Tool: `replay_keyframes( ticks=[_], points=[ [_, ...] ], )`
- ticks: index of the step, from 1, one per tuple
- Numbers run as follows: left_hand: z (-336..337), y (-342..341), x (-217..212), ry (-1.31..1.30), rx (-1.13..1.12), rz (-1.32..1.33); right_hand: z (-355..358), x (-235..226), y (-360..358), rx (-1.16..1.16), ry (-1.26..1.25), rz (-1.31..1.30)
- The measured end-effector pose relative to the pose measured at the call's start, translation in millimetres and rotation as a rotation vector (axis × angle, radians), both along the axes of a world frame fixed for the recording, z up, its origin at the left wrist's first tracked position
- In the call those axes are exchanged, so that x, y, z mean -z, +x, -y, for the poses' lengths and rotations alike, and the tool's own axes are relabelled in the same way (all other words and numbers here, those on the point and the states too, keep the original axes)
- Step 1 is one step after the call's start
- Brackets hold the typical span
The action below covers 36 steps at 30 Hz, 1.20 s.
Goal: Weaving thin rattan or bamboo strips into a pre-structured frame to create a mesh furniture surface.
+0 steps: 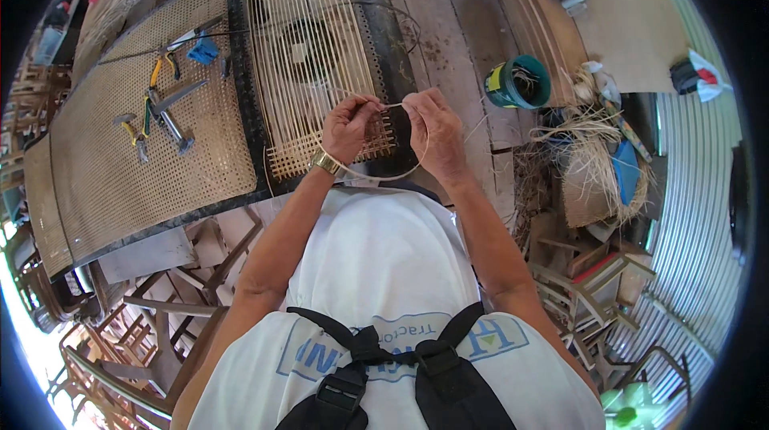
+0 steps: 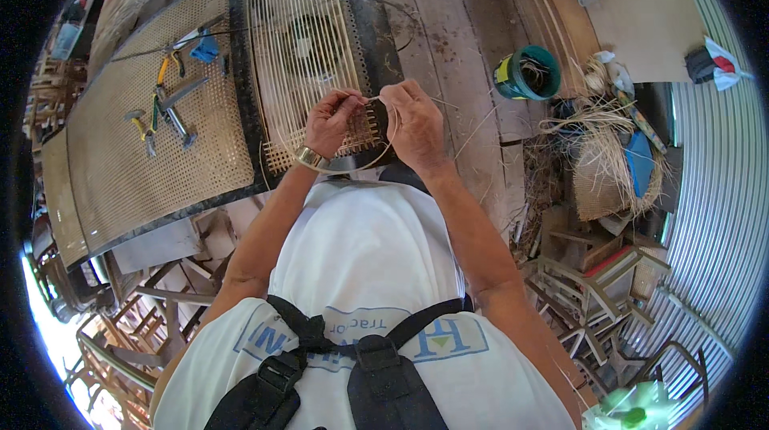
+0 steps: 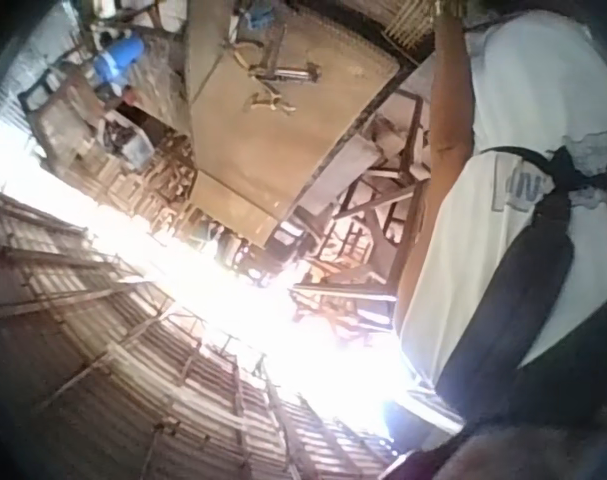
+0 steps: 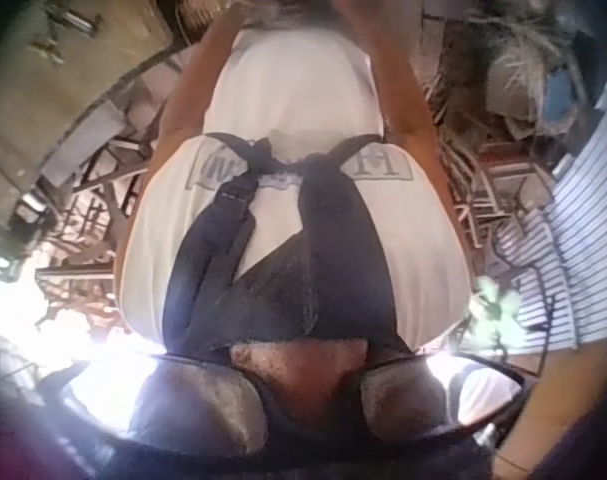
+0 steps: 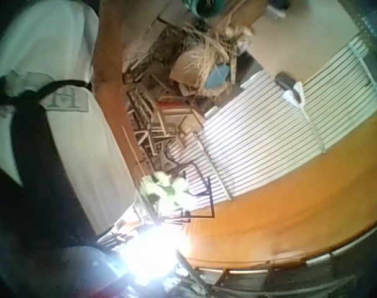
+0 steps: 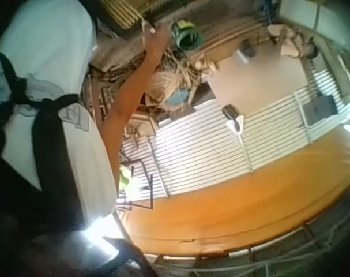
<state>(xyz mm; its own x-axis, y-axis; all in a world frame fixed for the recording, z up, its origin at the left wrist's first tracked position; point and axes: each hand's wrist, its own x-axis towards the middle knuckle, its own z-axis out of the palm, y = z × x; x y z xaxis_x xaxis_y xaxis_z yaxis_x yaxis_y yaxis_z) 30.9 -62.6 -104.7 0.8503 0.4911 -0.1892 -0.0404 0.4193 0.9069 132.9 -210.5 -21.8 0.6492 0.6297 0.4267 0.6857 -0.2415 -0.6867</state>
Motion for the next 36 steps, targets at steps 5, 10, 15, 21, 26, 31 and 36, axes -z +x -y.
replay_keyframes(
  ticks=[5,10,15,21,26,31,36],
  points=[
    [-7,-1,-1,0.007,0.088,-0.04,6,5,-6,0.025,-0.052,0.074],
    [-6,0,1,0.012,0.084,0.007,3,9,-10,0.065,-0.238,0.199],
    [-8,-1,2,0.048,0.095,0.035,2,6,-7,0.109,-0.303,0.29],
    [-10,-2,4,0.01,0.128,0.033,8,5,-8,0.116,-0.295,0.34],
    [-13,-2,0,-0.007,0.155,-0.005,6,1,-13,0.13,-0.28,0.348],
    [-15,-2,3,-0.014,0.165,0.001,0,5,-13,0.122,-0.246,0.328],
    [-15,-1,5,-0.058,0.166,0.053,-4,-2,-18,0.117,-0.329,0.391]
  ],
)
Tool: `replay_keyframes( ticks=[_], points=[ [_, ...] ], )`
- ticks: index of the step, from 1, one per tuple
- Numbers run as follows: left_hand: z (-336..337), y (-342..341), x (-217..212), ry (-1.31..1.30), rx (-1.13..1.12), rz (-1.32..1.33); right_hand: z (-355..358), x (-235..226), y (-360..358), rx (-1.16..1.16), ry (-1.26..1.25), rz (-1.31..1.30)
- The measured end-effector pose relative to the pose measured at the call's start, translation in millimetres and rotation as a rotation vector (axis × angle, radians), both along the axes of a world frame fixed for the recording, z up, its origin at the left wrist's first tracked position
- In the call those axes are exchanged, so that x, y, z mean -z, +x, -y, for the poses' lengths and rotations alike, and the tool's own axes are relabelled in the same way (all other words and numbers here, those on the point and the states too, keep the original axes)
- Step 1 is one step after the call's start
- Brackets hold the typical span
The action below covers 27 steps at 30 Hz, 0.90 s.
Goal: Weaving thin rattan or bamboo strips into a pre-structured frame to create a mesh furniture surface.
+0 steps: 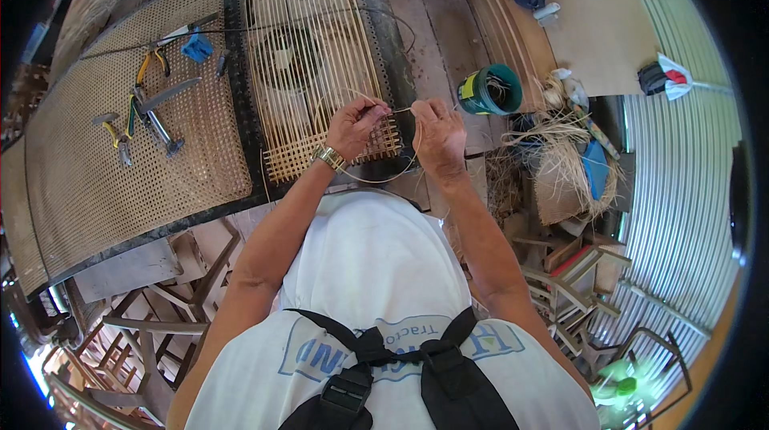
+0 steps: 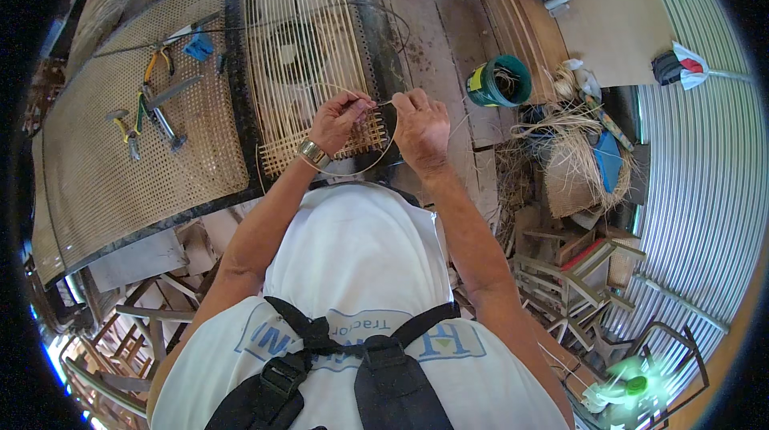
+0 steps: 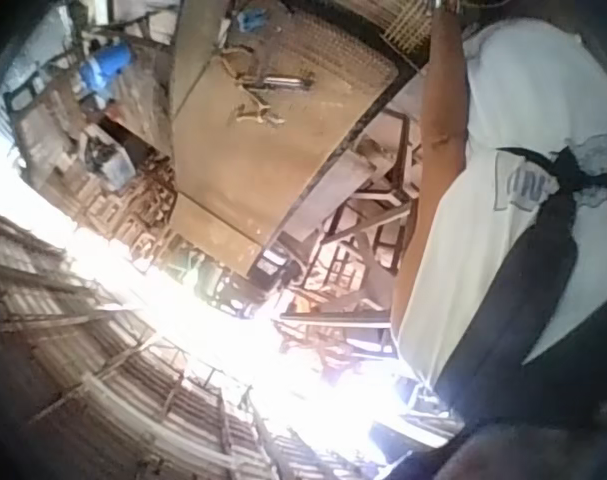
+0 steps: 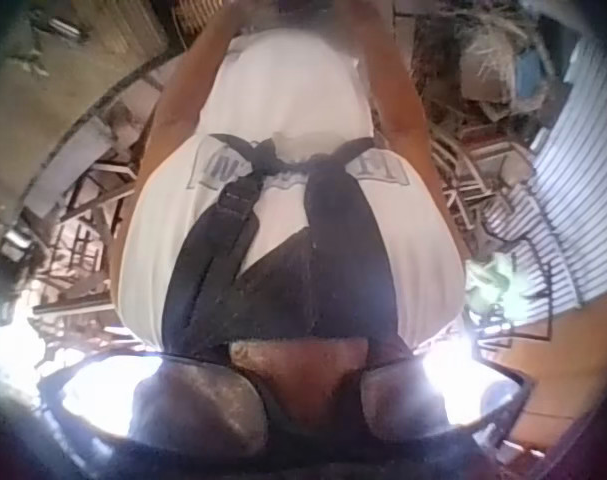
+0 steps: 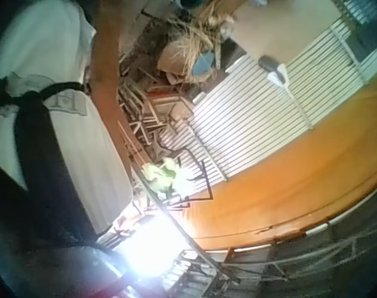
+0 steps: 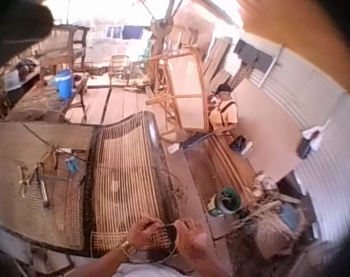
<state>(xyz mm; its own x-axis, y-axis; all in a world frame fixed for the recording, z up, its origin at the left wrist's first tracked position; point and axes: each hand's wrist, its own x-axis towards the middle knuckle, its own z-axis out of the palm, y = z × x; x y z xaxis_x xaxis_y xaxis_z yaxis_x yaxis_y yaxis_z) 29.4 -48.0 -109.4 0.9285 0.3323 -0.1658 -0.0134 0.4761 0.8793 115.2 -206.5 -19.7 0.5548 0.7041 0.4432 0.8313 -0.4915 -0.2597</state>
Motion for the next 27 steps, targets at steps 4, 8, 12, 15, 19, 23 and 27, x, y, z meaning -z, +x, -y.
replay_keyframes(
  ticks=[4,8,12,15,19,23,27],
  points=[
    [0,0,2,-0.012,0.0,-0.004,-1,-4,-2,0.0,-0.026,-0.012],
    [0,1,3,-0.031,0.013,-0.017,1,2,2,-0.014,-0.018,0.007],
    [-1,0,-1,-0.02,0.02,-0.008,0,8,-1,-0.012,-0.028,0.029],
    [-2,0,-4,-0.006,0.024,-0.016,0,14,-10,-0.071,0.019,0.022],
    [0,0,-5,-0.028,0.009,0.012,4,35,-12,-0.051,-0.041,-0.021],
    [-2,0,-4,0.048,0.016,-0.019,-6,30,-9,-0.036,-0.143,-0.093],
    [-4,-2,-1,-0.002,0.024,-0.046,-10,25,-7,-0.047,-0.068,-0.186]
  ],
)
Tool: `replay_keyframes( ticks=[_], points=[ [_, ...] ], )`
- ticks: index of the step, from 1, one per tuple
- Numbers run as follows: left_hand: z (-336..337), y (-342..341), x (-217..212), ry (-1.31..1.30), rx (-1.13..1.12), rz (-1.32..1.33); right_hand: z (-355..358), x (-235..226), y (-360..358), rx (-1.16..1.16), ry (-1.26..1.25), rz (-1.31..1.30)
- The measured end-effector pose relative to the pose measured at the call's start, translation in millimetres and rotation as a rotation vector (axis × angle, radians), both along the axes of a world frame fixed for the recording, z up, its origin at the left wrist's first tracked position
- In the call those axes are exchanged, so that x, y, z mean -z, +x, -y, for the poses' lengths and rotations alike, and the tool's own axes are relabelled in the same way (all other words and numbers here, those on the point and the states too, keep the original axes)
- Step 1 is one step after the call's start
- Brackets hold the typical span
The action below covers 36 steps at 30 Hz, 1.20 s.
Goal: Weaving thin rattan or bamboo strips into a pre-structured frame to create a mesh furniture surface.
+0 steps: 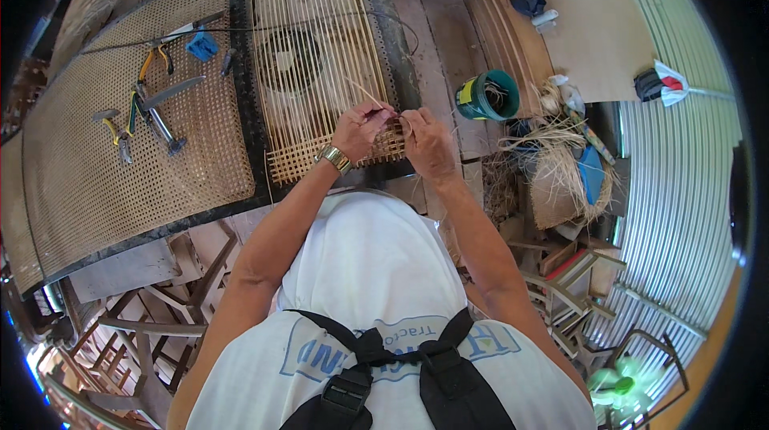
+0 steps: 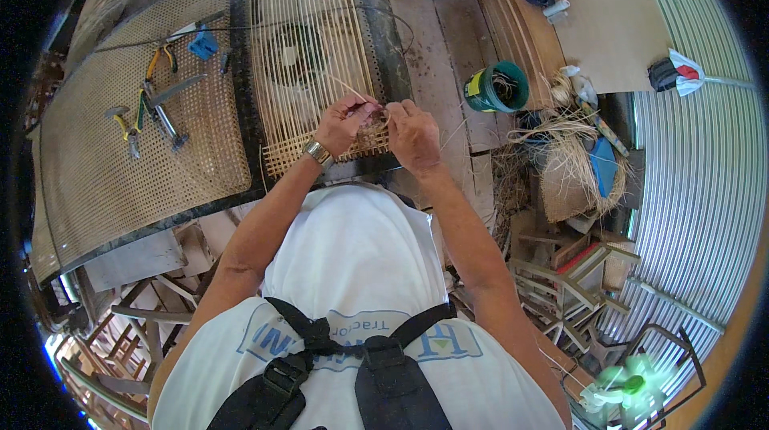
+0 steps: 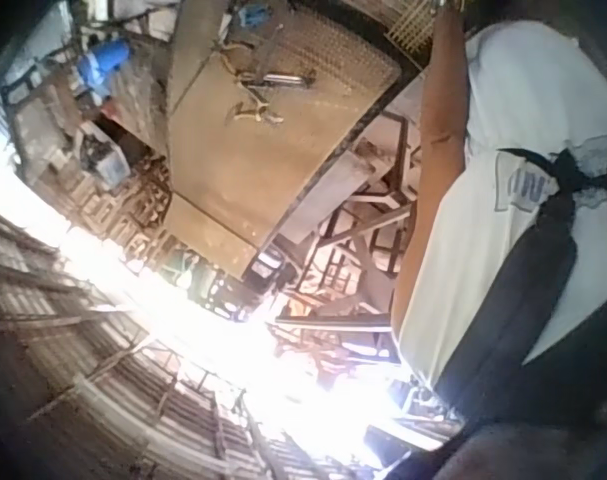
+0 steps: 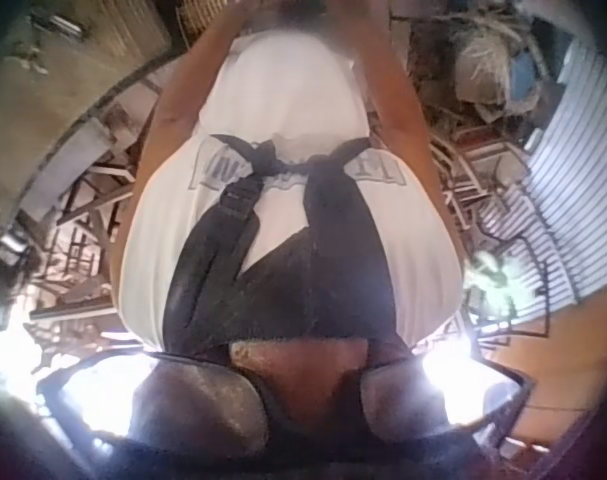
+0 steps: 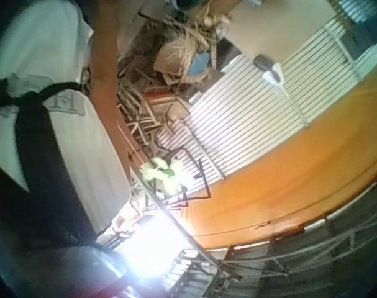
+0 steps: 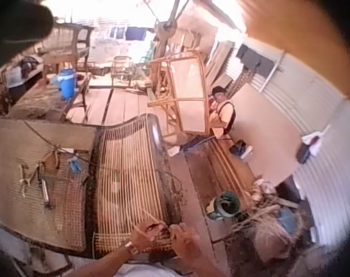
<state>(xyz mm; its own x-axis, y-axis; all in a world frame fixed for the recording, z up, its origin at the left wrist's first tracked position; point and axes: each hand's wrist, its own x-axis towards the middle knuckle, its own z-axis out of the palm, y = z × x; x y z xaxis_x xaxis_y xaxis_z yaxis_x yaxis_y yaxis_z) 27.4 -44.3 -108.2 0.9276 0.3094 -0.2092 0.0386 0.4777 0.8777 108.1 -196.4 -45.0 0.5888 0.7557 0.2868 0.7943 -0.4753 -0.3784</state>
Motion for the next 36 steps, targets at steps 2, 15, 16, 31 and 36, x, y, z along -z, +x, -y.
replay_keyframes(
  ticks=[2,15,16,31,36],
  points=[
    [1,1,-7,0.022,0.017,-0.074,1,0,-1,0.011,-0.026,0.032],
    [1,3,5,-0.031,0.011,0.04,-6,19,11,0.094,0.148,-0.13],
    [1,3,8,-0.034,0.011,0.04,-7,21,10,0.095,0.144,-0.13],
    [-1,0,-2,-0.087,0.035,0.034,-7,6,10,0.006,0.189,-0.106],
    [4,-41,-47,0.269,-0.134,-0.024,0,12,10,0.051,0.057,-0.164]
  ],
)
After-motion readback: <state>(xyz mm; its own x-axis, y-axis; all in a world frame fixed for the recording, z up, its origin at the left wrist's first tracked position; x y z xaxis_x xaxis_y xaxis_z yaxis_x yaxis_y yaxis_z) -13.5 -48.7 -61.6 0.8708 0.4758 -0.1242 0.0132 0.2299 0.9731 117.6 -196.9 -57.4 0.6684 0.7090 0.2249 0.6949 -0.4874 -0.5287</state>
